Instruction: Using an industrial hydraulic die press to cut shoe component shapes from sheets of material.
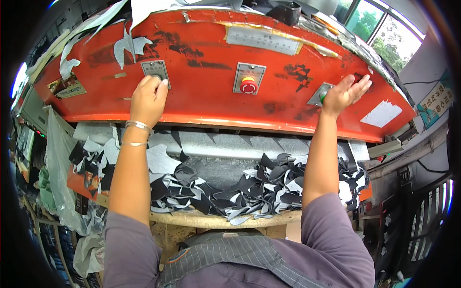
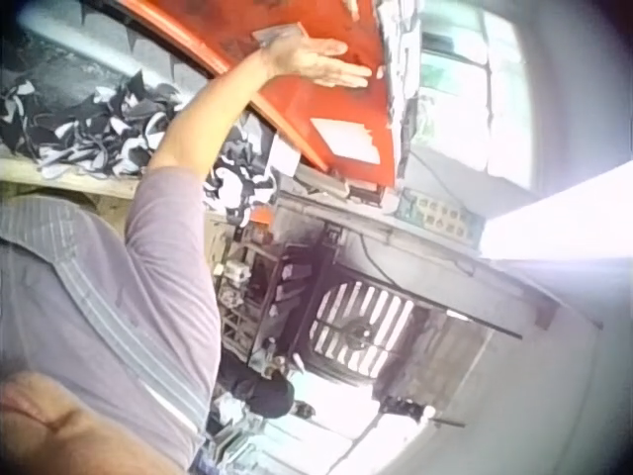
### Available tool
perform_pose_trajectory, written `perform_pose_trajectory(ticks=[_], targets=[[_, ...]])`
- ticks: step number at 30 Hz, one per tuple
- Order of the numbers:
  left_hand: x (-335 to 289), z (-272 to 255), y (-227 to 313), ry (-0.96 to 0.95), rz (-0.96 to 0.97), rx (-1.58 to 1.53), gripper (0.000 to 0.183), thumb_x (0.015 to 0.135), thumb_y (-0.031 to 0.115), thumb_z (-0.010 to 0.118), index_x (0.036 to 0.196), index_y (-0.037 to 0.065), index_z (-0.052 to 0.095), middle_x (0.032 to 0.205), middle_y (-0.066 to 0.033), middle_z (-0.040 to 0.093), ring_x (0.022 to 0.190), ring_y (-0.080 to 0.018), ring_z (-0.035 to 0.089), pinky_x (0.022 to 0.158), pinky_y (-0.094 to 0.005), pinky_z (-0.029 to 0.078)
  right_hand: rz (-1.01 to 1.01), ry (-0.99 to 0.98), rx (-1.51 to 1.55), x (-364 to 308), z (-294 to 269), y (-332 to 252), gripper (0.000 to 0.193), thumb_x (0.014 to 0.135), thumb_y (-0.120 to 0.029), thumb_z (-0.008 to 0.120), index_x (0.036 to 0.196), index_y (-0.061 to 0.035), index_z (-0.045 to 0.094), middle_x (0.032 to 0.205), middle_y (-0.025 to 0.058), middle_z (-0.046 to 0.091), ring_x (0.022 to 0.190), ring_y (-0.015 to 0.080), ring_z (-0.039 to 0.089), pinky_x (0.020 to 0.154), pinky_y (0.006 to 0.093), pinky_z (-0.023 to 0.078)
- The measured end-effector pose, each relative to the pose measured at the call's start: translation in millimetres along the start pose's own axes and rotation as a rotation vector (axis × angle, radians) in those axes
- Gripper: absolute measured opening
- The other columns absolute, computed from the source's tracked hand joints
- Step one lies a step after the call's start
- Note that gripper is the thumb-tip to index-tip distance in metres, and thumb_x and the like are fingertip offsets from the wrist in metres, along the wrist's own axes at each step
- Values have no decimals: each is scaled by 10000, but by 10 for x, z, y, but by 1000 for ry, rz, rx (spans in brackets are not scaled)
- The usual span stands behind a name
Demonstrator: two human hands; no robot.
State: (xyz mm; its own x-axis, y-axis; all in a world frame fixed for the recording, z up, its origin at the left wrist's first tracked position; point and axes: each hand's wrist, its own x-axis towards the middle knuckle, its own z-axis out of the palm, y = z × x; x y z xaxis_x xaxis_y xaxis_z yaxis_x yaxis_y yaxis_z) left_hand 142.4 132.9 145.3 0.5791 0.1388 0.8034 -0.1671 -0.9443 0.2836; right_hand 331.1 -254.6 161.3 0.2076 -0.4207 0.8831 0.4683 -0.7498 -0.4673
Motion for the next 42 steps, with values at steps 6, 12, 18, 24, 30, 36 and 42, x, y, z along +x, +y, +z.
perform_pose_trajectory(ticks=[6,12,18,24,30,36,42], targets=[[-1072,-551,660,-555,-421,-229,317,886,258,600,655,48,547,654,-121,536,648,-306,545,606,-392,441,-128,-1144,485,-1108,-1471,-620,459,762,-263,702,1146,-42,582,1048,145,619,993,324,563,907,404,422],[-2182,-815,1324,-755,-266,-135,186,826,227,621,738,76,687,743,-90,628,739,-295,587,683,-389,481,-483,-1799,414,-1895,-2449,-1373,532,638,-327,782,1054,-50,600,916,102,599,894,269,580,766,376,466],[-2313,-707,1288,-622,-249,-91,156,771,160,619,648,65,636,697,-101,582,693,-302,541,645,-406,460,-471,-1672,300,-2018,-2496,-1454,373,567,-242,802,820,-72,587,807,63,557,804,236,588,648,345,496],[-2080,-731,1134,-927,-255,-160,174,778,216,591,725,86,693,707,-100,605,722,-292,576,679,-399,485,-549,-1914,403,-1727,-2226,-1360,384,652,-287,766,927,-57,629,840,96,607,828,268,625,666,368,515],[-1557,-184,611,-995,-317,-389,283,871,312,555,723,100,667,755,-136,651,708,-351,623,635,-444,497,-273,-1841,262,-1666,-752,-887,628,722,-419,745,1253,-137,562,1191,185,583,1108,347,550,872,424,489],[-1466,1087,138,-740,-110,-26,518,874,254,577,1300,-19,466,1403,-178,418,1331,-303,360,1092,-408,294,-510,-1705,152,-1982,570,-757,871,581,-465,822,1337,-195,485,1372,225,384,1234,389,405,962,450,440],[-1339,1085,-37,-832,-267,-353,733,820,238,661,1404,-25,304,1457,-221,318,1368,-315,298,1109,-410,264,-218,-1790,426,-1964,411,-548,732,635,-428,824,1200,-48,559,1300,251,402,1240,403,388,1014,409,381]])
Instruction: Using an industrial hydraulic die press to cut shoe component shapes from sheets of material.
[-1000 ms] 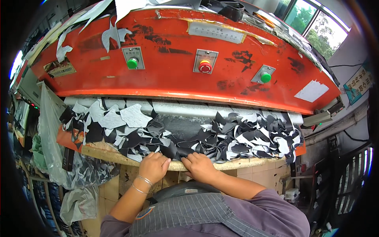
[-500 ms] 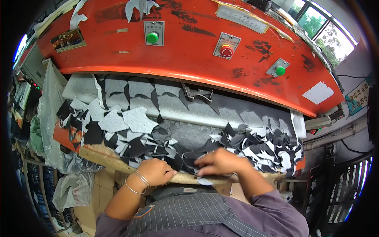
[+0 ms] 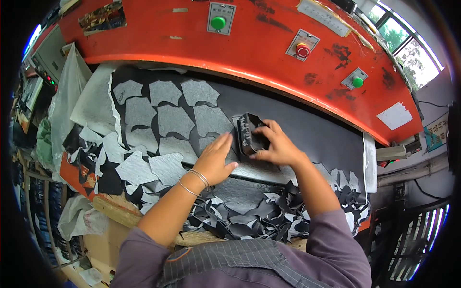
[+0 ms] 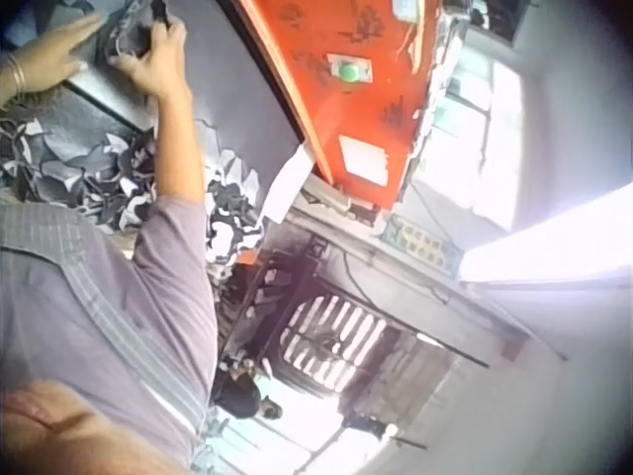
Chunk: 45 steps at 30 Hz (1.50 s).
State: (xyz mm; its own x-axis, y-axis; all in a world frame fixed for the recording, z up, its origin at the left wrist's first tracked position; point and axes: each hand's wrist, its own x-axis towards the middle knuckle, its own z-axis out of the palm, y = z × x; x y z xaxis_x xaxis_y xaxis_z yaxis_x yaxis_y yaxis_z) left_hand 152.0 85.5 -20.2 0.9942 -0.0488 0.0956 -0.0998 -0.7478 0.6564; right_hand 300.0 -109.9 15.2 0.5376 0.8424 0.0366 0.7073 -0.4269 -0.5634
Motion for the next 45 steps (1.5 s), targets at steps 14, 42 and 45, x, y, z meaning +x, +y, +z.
perform_pose_trajectory(ticks=[14,42,45], targets=[[-145,-556,-221,175,-69,154,535,765,259,722,1209,60,502,1086,-160,628,1031,-332,578,957,-414,387,61,-62,-226,813,-181,154,594,621,-405,820,1099,-85,669,1421,217,345,1260,384,378,1043,414,361],[1019,-138,-839,277,-160,134,587,800,88,469,1355,-3,299,1353,-59,524,1202,-238,500,1139,-422,182,5,121,-183,760,97,749,836,782,-392,701,1439,-71,296,1322,216,495,1260,428,392,1103,462,217],[1049,-161,-770,251,-182,99,619,798,123,502,1371,2,303,1329,-74,542,1274,-227,445,1143,-417,182,11,95,-228,731,0,723,844,797,-418,678,1434,-36,278,1374,205,450,1264,315,441,1091,483,227]])
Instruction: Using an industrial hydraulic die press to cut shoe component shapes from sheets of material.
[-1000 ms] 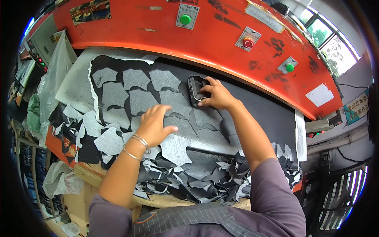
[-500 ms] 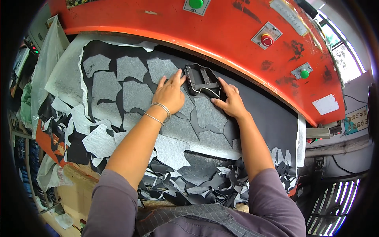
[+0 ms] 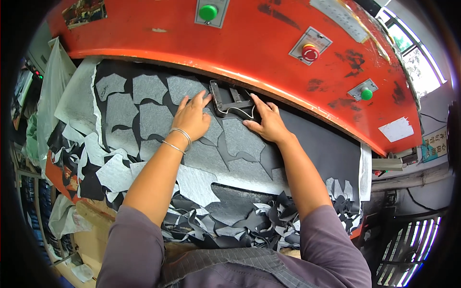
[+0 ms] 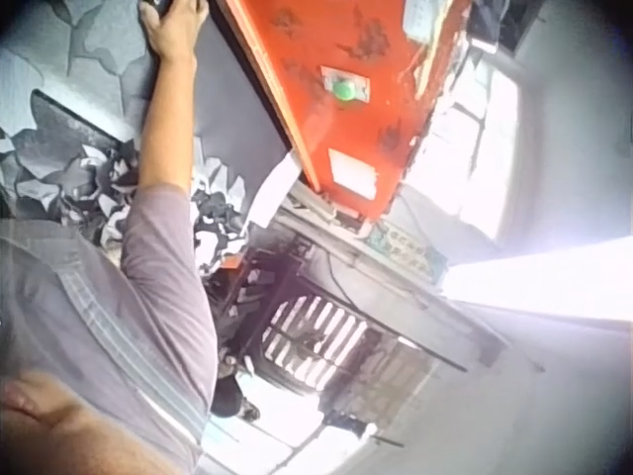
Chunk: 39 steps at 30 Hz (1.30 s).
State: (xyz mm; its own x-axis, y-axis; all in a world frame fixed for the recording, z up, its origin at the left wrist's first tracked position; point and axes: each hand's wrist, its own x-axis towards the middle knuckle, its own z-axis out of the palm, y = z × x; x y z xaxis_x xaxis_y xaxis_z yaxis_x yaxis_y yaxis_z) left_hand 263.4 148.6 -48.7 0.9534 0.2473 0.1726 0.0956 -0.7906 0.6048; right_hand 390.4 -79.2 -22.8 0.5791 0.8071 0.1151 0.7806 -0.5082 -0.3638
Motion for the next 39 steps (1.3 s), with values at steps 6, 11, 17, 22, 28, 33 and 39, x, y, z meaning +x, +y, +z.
perform_pose_trajectory(ticks=[6,11,17,22,28,33,39], targets=[[-247,-222,-91,201,-128,-274,566,817,114,566,1344,24,380,1266,-133,576,1139,-214,566,1022,-388,370,292,236,173,-597,-108,-300,719,807,-407,694,1342,0,437,1258,226,542,1158,341,534,1023,454,356],[-253,-1016,831,701,296,-256,143,913,93,557,851,-5,641,838,-63,648,800,-186,620,758,-288,477,-48,1358,412,-1224,-1415,-287,418,999,-293,426,1255,26,510,1262,158,524,1211,236,452,1045,366,313],[-207,-1577,1090,765,514,177,234,888,160,549,691,36,520,656,-120,499,662,-326,499,624,-396,401,424,1599,-370,-1143,-2119,-4,695,965,-561,302,1431,-45,297,1491,254,197,1380,387,200,1103,524,137],[-1309,-1458,1201,408,365,-113,278,899,194,563,672,38,524,659,-114,510,628,-296,509,590,-369,413,-15,1278,-70,-1900,-1431,-726,344,863,-197,593,1139,3,549,1238,175,514,1192,335,425,993,436,324],[-3185,-680,1148,-333,191,-50,224,833,338,651,825,120,700,831,-73,653,785,-275,636,664,-376,511,-253,-69,119,-3070,-81,-2356,581,667,-434,760,1046,-14,625,922,120,633,889,316,596,755,417,478],[-3615,-343,1124,-61,286,58,146,794,250,668,742,113,676,716,-65,572,708,-259,584,615,-359,488,-146,-50,-79,-3223,402,-2588,452,613,-305,782,944,-41,624,819,84,593,825,269,598,689,369,492],[-3597,-350,1140,50,240,30,192,770,230,645,635,96,619,671,-68,528,683,-261,558,600,-374,480,-90,-18,-62,-3103,375,-2613,375,568,-228,794,844,-70,596,811,84,586,794,258,597,657,356,495]])
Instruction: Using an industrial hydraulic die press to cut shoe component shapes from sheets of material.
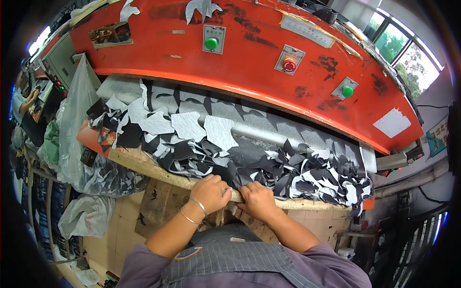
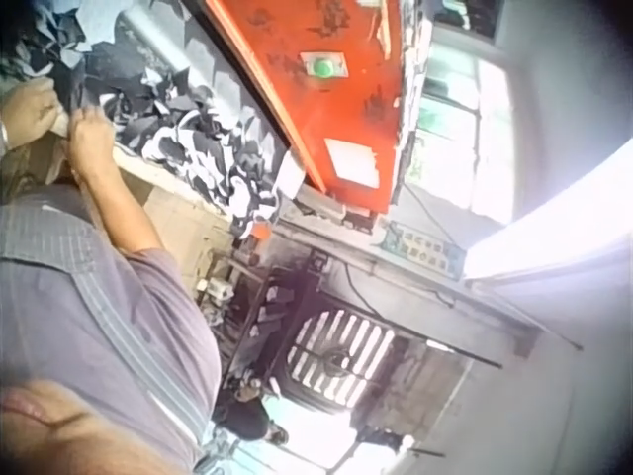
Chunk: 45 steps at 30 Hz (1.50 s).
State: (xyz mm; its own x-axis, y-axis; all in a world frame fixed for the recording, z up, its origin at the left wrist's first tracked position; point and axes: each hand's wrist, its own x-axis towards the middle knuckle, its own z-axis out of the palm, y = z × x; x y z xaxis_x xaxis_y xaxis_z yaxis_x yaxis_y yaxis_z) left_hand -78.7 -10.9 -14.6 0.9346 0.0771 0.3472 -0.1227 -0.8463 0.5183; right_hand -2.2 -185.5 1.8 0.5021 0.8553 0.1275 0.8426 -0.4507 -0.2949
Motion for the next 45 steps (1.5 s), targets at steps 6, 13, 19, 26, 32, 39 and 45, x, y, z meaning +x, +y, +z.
perform_pose_trajectory(ticks=[6,13,19,26,32,39,45], targets=[[467,-332,-143,-683,-93,6,316,826,437,589,790,160,738,787,-95,672,757,-306,653,654,-387,522,-188,-483,263,322,-394,456,406,757,-376,693,1017,-65,660,907,135,664,820,327,641,677,408,527],[2006,-5,-863,-1,-10,-49,205,839,291,622,874,90,645,841,-126,627,829,-324,595,733,-422,485,80,13,-50,2238,-718,1800,689,723,-530,708,1221,-75,569,1230,207,541,1150,383,486,970,433,421],[2230,173,-1329,-233,-279,105,218,814,235,657,944,68,601,824,-143,644,823,-339,608,733,-458,483,130,-68,-159,3173,-465,2372,768,627,-507,781,1290,-204,540,1330,206,438,1253,360,389,1003,419,398],[2063,-148,-1253,-47,-345,-282,436,787,124,694,1176,14,530,1092,-145,593,893,-246,597,704,-343,490,200,-13,222,2826,-415,2192,519,717,-437,752,1149,-169,650,1138,205,522,1140,349,457,952,397,410],[1910,-130,-917,-161,-425,-1200,1015,681,-8,786,1463,46,142,1220,-132,507,1105,-208,539,917,-339,479,204,-179,1230,1685,-208,1271,468,850,-289,679,1238,-69,535,1162,149,543,1141,243,479,988,360,370],[1314,11,-708,-226,-546,-1157,699,677,155,849,1217,15,428,1074,-39,587,1011,-129,571,894,-278,464,69,-264,732,1319,-249,1115,505,884,-420,585,1267,-98,516,1137,236,428,1087,384,434,962,430,366],[1331,-18,-673,-260,-574,-1331,230,959,141,519,1116,-23,550,946,-69,645,805,-133,629,720,-249,522,65,-239,967,1117,-152,1202,488,903,-395,572,1292,-110,502,1178,214,418,1154,355,413,1002,416,334]])
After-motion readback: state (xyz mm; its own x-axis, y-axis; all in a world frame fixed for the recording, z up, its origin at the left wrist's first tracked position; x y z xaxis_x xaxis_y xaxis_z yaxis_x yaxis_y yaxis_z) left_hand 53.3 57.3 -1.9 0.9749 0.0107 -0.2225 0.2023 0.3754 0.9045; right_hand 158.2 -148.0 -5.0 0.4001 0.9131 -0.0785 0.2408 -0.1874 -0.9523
